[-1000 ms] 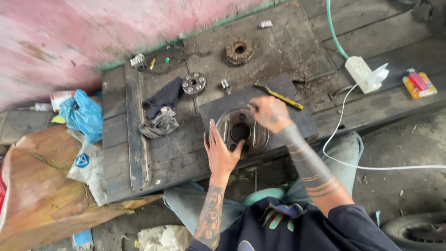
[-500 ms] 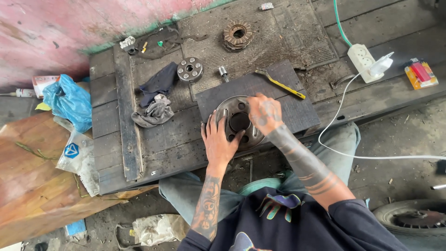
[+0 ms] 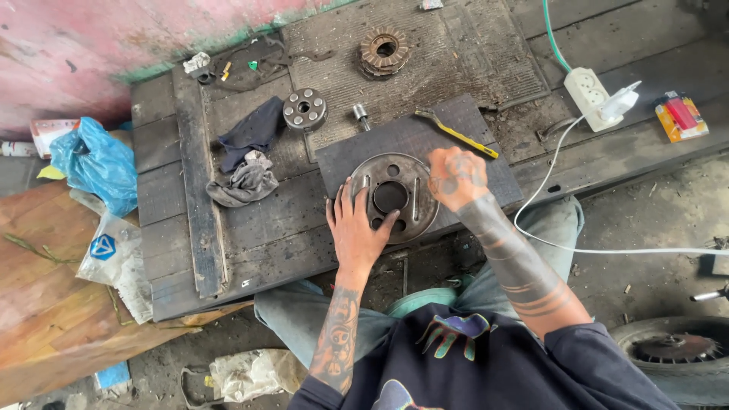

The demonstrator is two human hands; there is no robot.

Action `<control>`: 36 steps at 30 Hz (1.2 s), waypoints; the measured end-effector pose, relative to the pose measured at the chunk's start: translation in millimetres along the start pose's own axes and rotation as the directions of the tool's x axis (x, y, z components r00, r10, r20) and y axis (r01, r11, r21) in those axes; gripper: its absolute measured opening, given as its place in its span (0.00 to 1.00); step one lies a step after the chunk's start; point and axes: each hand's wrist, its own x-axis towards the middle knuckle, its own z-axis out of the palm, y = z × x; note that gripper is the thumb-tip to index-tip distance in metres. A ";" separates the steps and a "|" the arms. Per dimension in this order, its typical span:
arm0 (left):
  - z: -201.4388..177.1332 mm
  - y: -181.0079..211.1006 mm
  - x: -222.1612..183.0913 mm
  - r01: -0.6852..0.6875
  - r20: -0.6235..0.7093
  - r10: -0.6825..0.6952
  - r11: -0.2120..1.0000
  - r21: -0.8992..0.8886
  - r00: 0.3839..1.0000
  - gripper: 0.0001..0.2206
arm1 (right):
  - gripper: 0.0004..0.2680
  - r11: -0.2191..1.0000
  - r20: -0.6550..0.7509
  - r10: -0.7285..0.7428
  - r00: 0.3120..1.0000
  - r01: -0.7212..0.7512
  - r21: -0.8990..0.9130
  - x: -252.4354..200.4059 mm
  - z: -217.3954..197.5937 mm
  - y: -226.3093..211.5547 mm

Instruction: Cleaning and inspecting a motorcycle clutch housing using a brush on a wooden workbench.

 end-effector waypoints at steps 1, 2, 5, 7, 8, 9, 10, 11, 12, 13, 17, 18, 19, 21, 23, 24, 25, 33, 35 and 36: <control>-1.5 0.4 -1.1 -0.005 0.012 0.005 1.000 -0.006 1.000 0.34 | 0.07 1.000 0.008 -0.013 1.000 0.013 0.003 -0.8 -2.0 -0.6; -2.8 0.9 -2.3 -0.009 0.023 0.009 1.000 -0.013 1.000 0.33 | 0.07 1.000 0.017 -0.026 1.000 0.026 0.007 -1.9 -4.2 -1.0; -5.1 2.4 -2.7 -0.006 0.036 0.006 1.000 0.000 0.999 0.33 | 0.14 0.892 -0.185 0.078 0.980 0.014 0.452 -12.0 39.0 22.3; -3.8 2.1 -0.9 -0.006 0.032 0.006 1.000 -0.004 0.999 0.33 | 0.14 0.903 -0.212 0.058 0.976 0.039 0.429 -3.4 40.9 19.3; -3.4 1.6 -2.0 0.001 0.034 -0.001 1.000 -0.006 0.999 0.33 | 0.14 0.911 -0.231 0.041 0.972 0.059 0.409 -0.4 41.7 16.5; -4.5 0.9 -3.2 -0.002 0.035 0.002 1.000 -0.005 0.999 0.33 | 0.14 0.911 -0.233 0.043 0.972 0.057 0.408 -0.3 39.8 13.0; -5.4 0.7 -4.3 0.004 0.036 -0.004 1.000 0.000 0.999 0.33 | 0.14 0.926 -0.259 0.025 0.966 0.076 0.371 -0.2 37.8 10.1; -4.9 2.7 -1.1 0.002 0.034 -0.002 1.000 0.001 0.999 0.33 | 0.14 0.941 -0.289 0.003 0.957 0.096 0.326 3.5 36.1 11.6; -3.5 2.0 -0.7 -0.008 0.032 0.008 1.000 -0.002 0.999 0.33 | 0.14 0.944 -0.296 0.003 0.955 0.096 0.317 -6.0 37.0 14.4; -2.7 0.8 -1.2 -0.006 0.036 0.006 1.000 0.003 0.999 0.34 | 0.13 0.949 -0.227 0.044 0.973 0.030 0.314 -13.2 39.6 16.0; 1.1 -1.9 0.6 0.001 0.042 -0.002 1.000 0.012 0.999 0.35 | 0.08 0.999 0.373 0.021 0.928 -0.009 -0.033 21.5 8.3 -31.2; 2.2 -5.0 -3.4 -0.017 0.043 0.017 1.000 0.008 0.999 0.35 | 0.08 0.999 0.364 0.034 0.931 -0.018 -0.047 26.2 1.0 -40.2; 4.2 -7.0 -2.7 -0.011 0.045 0.010 1.000 0.027 0.999 0.36 | 0.09 0.993 0.417 0.021 0.908 -0.066 0.093 35.5 -4.4 -46.5; 2.9 -6.0 -1.8 -0.008 0.045 0.006 0.999 0.040 0.999 0.38 | 0.11 0.968 0.464 -0.001 0.886 -0.116 0.224 45.7 3.5 -54.4; -3.8 0.7 -2.0 -0.005 0.025 0.005 1.000 0.002 1.000 0.40 | 0.11 0.990 0.523 0.077 0.849 -0.126 0.059 46.0 29.4 -56.6; -3.0 2.6 -3.8 -0.013 0.029 0.013 1.000 -0.002 1.000 0.40 | 0.11 0.990 0.521 0.085 0.849 -0.130 0.050 37.6 26.9 -64.7; -3.0 3.4 -4.3 0.008 0.003 -0.008 1.000 -0.015 1.000 0.43 | 0.08 0.962 0.418 -0.019 0.908 -0.098 0.256 29.9 25.4 -73.8; 0.3 1.2 -3.0 0.036 -0.042 -0.038 0.998 -0.057 0.998 0.53 | 0.11 0.913 0.094 0.062 0.994 -0.094 0.396 33.4 24.8 -92.8; -9.0 9.9 -2.6 0.026 -0.026 -0.027 0.997 -0.069 0.999 0.52 | 0.11 0.925 0.097 0.068 0.993 -0.099 0.367 36.9 20.6 -95.0; -5.9 10.3 -5.1 0.025 -0.024 -0.027 0.997 -0.073 0.999 0.52 | 0.11 0.926 0.099 0.067 0.993 -0.099 0.364 20.8 30.4 -93.5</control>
